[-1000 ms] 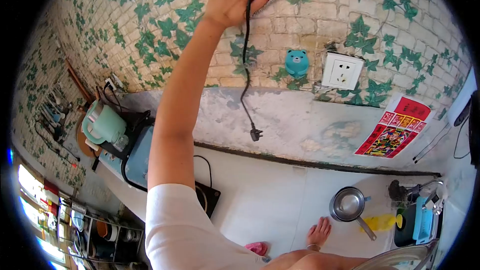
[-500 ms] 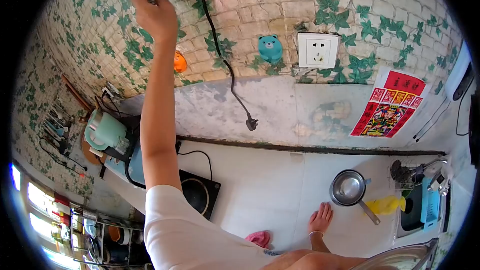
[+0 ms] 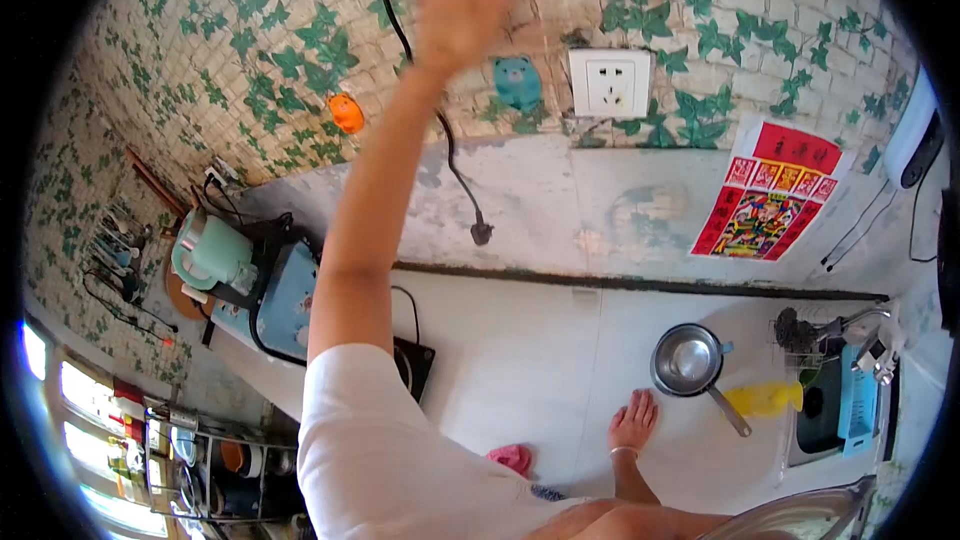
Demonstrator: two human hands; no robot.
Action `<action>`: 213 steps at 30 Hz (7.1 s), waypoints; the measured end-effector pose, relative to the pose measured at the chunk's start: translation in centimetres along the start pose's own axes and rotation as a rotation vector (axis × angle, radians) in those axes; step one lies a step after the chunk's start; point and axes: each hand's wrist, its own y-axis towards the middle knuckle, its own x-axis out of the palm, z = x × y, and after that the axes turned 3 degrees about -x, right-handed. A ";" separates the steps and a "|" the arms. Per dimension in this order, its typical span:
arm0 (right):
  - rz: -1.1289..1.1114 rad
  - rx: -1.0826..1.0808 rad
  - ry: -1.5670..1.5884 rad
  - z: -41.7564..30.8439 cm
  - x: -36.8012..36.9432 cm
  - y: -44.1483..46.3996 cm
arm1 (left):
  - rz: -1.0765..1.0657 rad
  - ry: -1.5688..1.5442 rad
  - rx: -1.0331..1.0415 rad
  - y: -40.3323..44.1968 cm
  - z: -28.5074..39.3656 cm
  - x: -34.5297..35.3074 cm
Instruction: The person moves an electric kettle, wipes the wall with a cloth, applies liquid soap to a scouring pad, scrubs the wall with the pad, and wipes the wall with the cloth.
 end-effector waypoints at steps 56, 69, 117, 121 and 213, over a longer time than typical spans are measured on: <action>0.746 0.627 2.435 26.9 -23.2 -1.6 | -1.161 -1.419 -0.032 -9.8 63.2 16.8; 1.128 0.642 2.346 47.6 -19.3 10.3 | -1.392 -0.820 -0.053 -8.4 73.7 33.7; 1.230 0.901 2.276 50.0 -22.4 7.8 | -1.063 -0.893 0.575 -9.2 73.5 38.8; 1.144 0.739 2.278 49.9 -22.8 7.1 | -1.089 -0.871 0.388 -10.3 73.8 39.4; 0.675 0.350 0.363 21.1 -22.7 4.1 | -0.322 -2.155 -2.371 -25.1 45.4 2.3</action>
